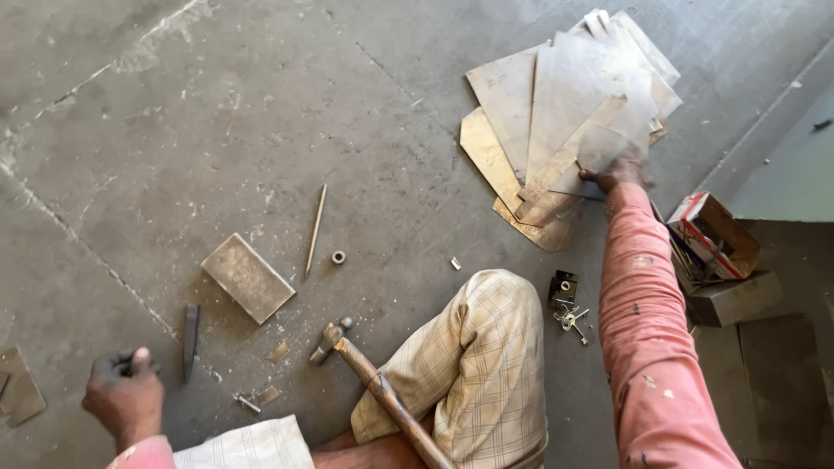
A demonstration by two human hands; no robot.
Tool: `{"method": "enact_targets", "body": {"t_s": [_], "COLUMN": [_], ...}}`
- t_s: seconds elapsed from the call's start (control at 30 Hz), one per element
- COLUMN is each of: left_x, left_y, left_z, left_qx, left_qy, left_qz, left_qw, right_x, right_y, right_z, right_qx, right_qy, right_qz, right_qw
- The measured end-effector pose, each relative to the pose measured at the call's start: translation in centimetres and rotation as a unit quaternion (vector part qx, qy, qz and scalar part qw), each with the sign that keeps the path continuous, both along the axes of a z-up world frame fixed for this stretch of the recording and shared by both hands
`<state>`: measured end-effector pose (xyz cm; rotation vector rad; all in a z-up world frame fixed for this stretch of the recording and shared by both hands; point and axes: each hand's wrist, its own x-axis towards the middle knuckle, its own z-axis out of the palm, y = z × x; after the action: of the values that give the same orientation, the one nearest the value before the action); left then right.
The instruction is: The person sits on the floor and uses a hammer and punch to drive holes into various metal sheets. The person repeatedly positions the punch on the metal, strikes it with the hammer, and moves to the next piece.
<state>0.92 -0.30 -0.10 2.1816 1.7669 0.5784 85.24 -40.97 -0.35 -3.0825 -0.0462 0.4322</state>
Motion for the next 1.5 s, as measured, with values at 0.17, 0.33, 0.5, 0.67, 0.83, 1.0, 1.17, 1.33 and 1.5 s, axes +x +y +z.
{"method": "enact_targets", "body": {"t_s": [0.17,0.33,0.5,0.67,0.83,1.0,1.17,1.33,1.5], "left_x": [1.3,4.1,14.7,17.8,12.6,11.1,11.4,11.0,12.5], "left_y": [0.3,-1.4,-9.6,-13.6,-6.7,-0.1,1.8,1.2,1.1], "left_z": [0.5,2.9,2.5,2.7,2.2,-2.8,-6.7,-9.4,-10.3], "left_qx": [-0.014,0.044,-0.371,-0.533,-0.459,-0.389,-0.439,-0.446,-0.434], "left_qy": [-0.013,-0.055,-0.481,-0.447,-0.375,-0.349,-0.359,-0.358,-0.382], "left_qz": [-0.006,-0.09,-0.273,-0.188,-0.096,-0.055,0.032,0.074,0.113], "left_qw": [1.0,0.993,0.745,0.693,0.8,0.851,0.823,0.817,0.808], "right_x": [-1.2,-10.1,-30.5,-51.0,-54.4,-57.8,-57.2,-54.9,-53.1], "right_y": [-2.8,-3.1,6.2,15.7,15.8,9.2,8.7,9.0,11.7], "right_z": [1.1,5.1,9.1,9.0,7.9,7.9,7.6,9.6,10.8], "right_qx": [0.112,0.537,0.687,0.697,0.422,0.099,0.137,0.186,0.241], "right_qy": [0.043,0.085,0.256,0.386,0.317,0.107,0.224,0.5,0.277], "right_qz": [-0.134,-0.164,-0.075,-0.058,0.297,0.606,0.469,0.205,0.485], "right_qw": [0.984,0.823,0.676,0.601,0.796,0.782,0.843,0.821,0.794]}}
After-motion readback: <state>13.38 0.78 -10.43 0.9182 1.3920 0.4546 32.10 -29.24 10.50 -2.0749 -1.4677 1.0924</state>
